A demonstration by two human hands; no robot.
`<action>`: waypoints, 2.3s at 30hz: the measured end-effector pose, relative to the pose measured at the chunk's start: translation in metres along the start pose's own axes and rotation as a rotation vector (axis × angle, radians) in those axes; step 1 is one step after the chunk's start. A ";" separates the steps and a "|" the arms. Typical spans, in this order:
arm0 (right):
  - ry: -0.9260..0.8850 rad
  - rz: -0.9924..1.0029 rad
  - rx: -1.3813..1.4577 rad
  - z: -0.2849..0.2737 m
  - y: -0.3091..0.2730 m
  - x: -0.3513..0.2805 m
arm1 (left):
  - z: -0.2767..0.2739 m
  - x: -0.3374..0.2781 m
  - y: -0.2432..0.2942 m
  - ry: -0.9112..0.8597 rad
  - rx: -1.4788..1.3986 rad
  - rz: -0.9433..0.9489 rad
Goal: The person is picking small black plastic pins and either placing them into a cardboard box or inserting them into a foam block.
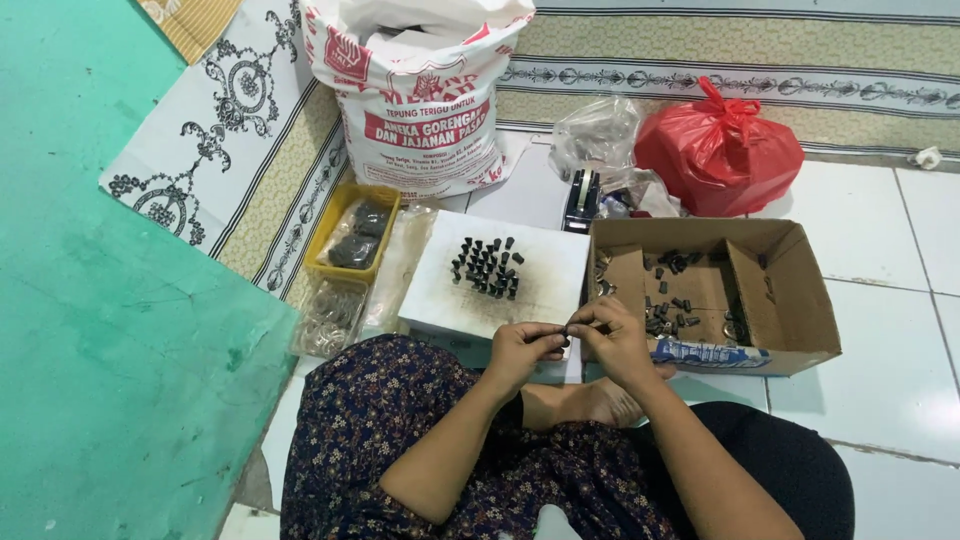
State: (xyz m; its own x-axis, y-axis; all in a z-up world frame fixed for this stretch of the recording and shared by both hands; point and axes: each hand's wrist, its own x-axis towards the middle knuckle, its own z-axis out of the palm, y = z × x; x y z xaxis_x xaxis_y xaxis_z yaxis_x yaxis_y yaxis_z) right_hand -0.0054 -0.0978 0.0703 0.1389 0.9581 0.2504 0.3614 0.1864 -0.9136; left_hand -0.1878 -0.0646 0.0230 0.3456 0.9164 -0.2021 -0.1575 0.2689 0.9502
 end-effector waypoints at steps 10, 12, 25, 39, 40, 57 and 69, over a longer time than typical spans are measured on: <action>-0.186 0.572 0.289 -0.003 -0.002 -0.002 | -0.013 -0.008 -0.010 0.024 0.045 -0.002; -0.189 0.654 0.375 -0.005 0.005 -0.003 | -0.015 -0.009 -0.008 0.002 0.071 -0.012; -0.238 0.736 0.544 -0.001 0.015 0.001 | -0.017 -0.007 -0.026 0.041 0.016 -0.095; -0.169 0.662 0.498 0.022 0.031 0.007 | -0.022 -0.004 0.003 0.135 0.040 -0.082; -0.169 0.660 0.496 0.024 0.033 0.015 | -0.023 0.004 0.006 0.134 0.039 -0.080; -0.048 0.153 -0.284 0.092 0.081 0.112 | -0.059 0.075 0.064 0.290 0.900 0.267; -0.064 0.170 -0.292 0.014 0.053 0.089 | 0.002 0.095 0.063 0.179 0.941 0.500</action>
